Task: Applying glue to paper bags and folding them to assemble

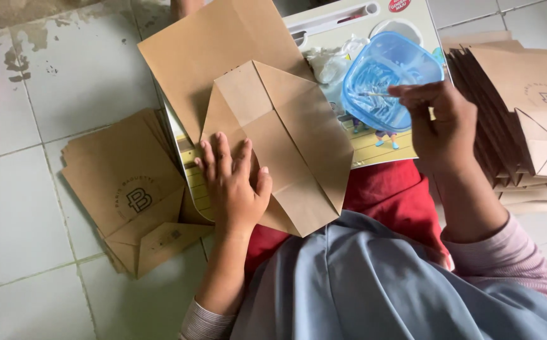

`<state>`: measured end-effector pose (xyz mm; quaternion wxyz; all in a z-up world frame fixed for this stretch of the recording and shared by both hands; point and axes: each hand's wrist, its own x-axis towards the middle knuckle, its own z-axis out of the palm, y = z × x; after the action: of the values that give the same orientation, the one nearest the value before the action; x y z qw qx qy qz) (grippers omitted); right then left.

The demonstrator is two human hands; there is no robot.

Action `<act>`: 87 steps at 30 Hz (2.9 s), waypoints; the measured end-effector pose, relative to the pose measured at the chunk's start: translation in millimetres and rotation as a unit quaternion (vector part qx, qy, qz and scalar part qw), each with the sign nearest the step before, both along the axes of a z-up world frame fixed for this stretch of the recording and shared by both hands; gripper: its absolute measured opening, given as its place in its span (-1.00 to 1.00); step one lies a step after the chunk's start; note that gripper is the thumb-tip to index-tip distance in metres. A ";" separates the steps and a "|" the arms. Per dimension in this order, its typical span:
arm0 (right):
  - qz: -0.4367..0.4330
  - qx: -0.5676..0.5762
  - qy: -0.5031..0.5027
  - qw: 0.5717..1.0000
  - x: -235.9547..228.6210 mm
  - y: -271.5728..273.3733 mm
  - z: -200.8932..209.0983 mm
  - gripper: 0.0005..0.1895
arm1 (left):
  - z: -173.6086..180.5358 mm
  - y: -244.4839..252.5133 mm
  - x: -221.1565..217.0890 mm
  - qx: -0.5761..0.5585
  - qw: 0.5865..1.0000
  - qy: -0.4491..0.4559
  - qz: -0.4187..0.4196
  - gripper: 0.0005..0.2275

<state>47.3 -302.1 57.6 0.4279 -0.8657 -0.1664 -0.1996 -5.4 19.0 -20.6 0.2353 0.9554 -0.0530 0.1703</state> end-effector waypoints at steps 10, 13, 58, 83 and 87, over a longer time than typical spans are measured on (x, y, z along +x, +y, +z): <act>0.008 -0.126 -0.098 0.987 24.9 -7.9 -31.7 -0.86 | -10.3 -1.7 2.8 0.047 0.998 -0.048 0.011 -0.48; -0.029 -0.075 -0.039 0.996 25.2 -16.9 -42.9 -0.81 | -10.1 -1.9 3.6 0.046 0.998 -0.045 0.012 -0.48; 0.046 0.191 -0.033 0.980 -2.3 49.9 -6.7 -0.80 | -3.7 -4.5 1.5 0.035 0.998 -0.055 0.024 -0.51; 0.099 0.108 0.101 0.984 27.3 128.1 -38.7 -0.83 | -6.3 -6.2 1.0 0.033 0.998 -0.042 0.032 -0.52; 0.087 0.060 0.022 0.994 27.1 136.5 -34.4 -0.88 | -14.9 -6.2 2.4 0.046 0.995 -0.077 0.040 -0.53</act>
<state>74.4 -165.5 23.3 0.4983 -0.8249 -0.2195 -0.1522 -3.0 12.9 -35.5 0.1793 0.9508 -0.0401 0.2497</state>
